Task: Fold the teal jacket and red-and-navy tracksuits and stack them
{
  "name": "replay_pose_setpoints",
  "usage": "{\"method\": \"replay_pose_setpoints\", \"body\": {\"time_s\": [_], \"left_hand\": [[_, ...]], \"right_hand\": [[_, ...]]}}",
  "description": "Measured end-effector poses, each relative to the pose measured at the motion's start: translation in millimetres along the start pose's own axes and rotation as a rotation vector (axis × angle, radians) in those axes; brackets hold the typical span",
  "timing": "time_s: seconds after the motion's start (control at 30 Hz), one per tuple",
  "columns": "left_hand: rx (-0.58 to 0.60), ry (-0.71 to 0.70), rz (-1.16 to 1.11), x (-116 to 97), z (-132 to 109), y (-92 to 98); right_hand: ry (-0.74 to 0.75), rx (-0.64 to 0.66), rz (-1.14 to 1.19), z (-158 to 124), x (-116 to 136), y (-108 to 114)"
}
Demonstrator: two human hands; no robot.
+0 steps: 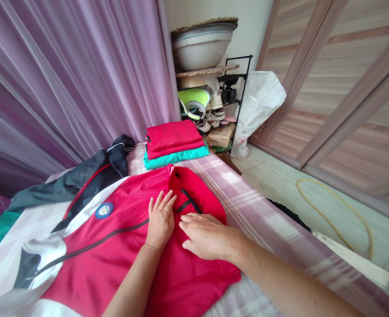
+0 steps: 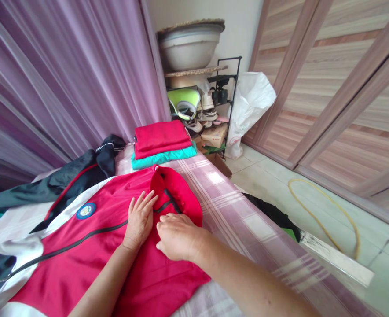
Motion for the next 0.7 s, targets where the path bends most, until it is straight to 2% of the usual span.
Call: {"method": "replay_pose_setpoints", "body": {"time_s": [0.1,0.17,0.23,0.33,0.4,0.47,0.57,0.7], "left_hand": [[0.099,0.070,-0.025,9.5,2.3,-8.6],[0.142,0.108,-0.052,12.4,2.9,-10.8],[0.163,0.140,-0.077,13.2,3.3,-10.5],[0.170,0.154,-0.101,10.7,3.5,-8.0],[0.165,0.143,-0.109,8.4,3.3,-6.6],[0.159,0.132,-0.108,7.5,2.8,-6.3],[0.147,0.111,-0.093,7.2,1.8,-6.6],[0.135,0.031,-0.069,0.3,0.2,-5.5]], "right_hand": [[0.033,0.019,0.000,-4.2,4.3,12.5],[0.011,-0.038,-0.004,-8.6,-3.6,32.9],[-0.099,-0.173,-0.026,-14.9,-29.0,58.9],[-0.392,-0.392,-0.098,-30.8,-90.7,83.8],[-0.547,-0.451,-0.091,-37.3,-129.0,79.3],[-0.599,-0.411,-0.011,-33.8,-155.6,61.3],[-0.593,-0.357,0.038,-28.6,-173.1,45.5],[-0.685,-0.379,-0.058,-43.9,-187.6,54.0]]}}
Point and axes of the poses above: each hand's wrist, its own z-axis towards the middle knuckle, its own y-axis out of the back of the hand, x = y × z, the point moved 10 cm from there along z, towards the middle knuckle, and after that the axes turned 12 degrees about y, right-handed, at the moved point
